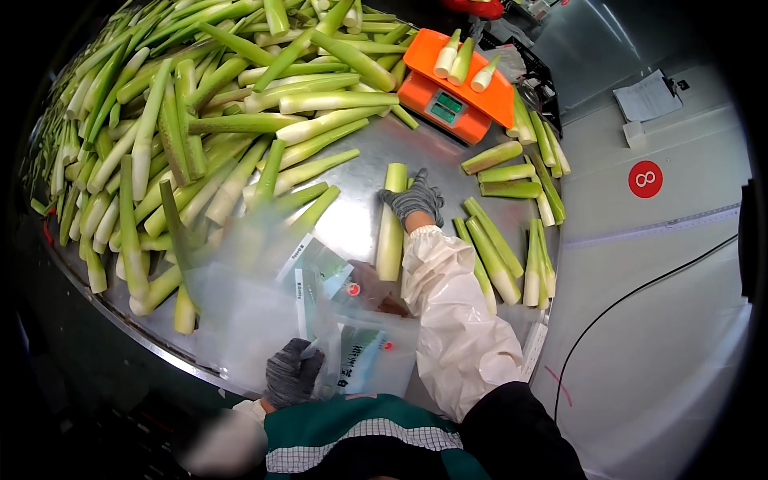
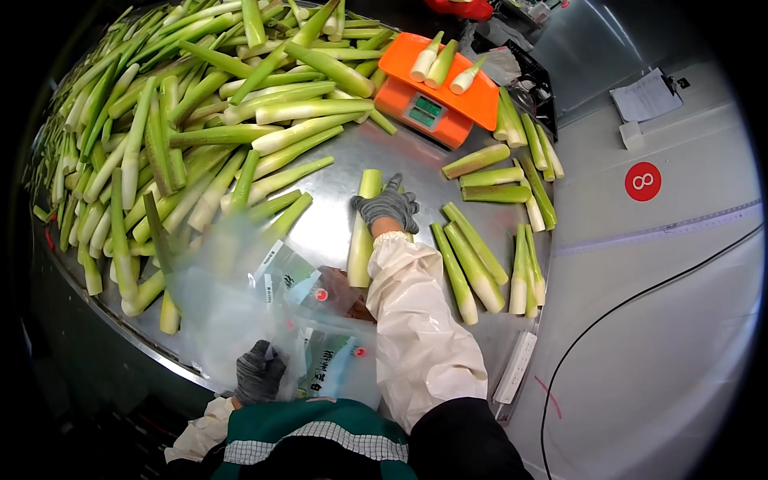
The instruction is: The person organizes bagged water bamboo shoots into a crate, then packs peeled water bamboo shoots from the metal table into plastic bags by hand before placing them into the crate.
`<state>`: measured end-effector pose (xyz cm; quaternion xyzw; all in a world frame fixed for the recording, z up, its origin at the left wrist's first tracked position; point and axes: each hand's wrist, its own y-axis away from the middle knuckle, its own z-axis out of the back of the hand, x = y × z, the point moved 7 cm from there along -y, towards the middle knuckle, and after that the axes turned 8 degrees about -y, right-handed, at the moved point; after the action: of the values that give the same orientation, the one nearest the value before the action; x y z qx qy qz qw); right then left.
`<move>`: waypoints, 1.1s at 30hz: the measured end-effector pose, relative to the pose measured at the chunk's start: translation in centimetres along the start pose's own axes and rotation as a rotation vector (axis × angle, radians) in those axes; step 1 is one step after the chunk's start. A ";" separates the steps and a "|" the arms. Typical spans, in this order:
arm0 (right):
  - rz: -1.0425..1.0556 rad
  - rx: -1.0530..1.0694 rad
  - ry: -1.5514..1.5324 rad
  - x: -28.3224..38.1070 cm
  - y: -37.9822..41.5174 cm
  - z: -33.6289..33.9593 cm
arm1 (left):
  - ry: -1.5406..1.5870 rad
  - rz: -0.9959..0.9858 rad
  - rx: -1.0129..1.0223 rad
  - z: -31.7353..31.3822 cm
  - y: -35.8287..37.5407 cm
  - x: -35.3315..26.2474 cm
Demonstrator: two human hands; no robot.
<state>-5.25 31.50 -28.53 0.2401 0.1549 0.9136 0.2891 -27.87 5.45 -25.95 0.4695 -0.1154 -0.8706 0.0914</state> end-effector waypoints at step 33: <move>0.351 0.097 -1.620 -23.6 9.8 10.9 | -0.112 -0.797 -0.422 -0.6 4.5 -5.4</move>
<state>12.99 11.14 -23.48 0.8566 -0.1020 0.4819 0.1538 -24.22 2.47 -20.72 0.4006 0.2498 -0.8662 -0.1636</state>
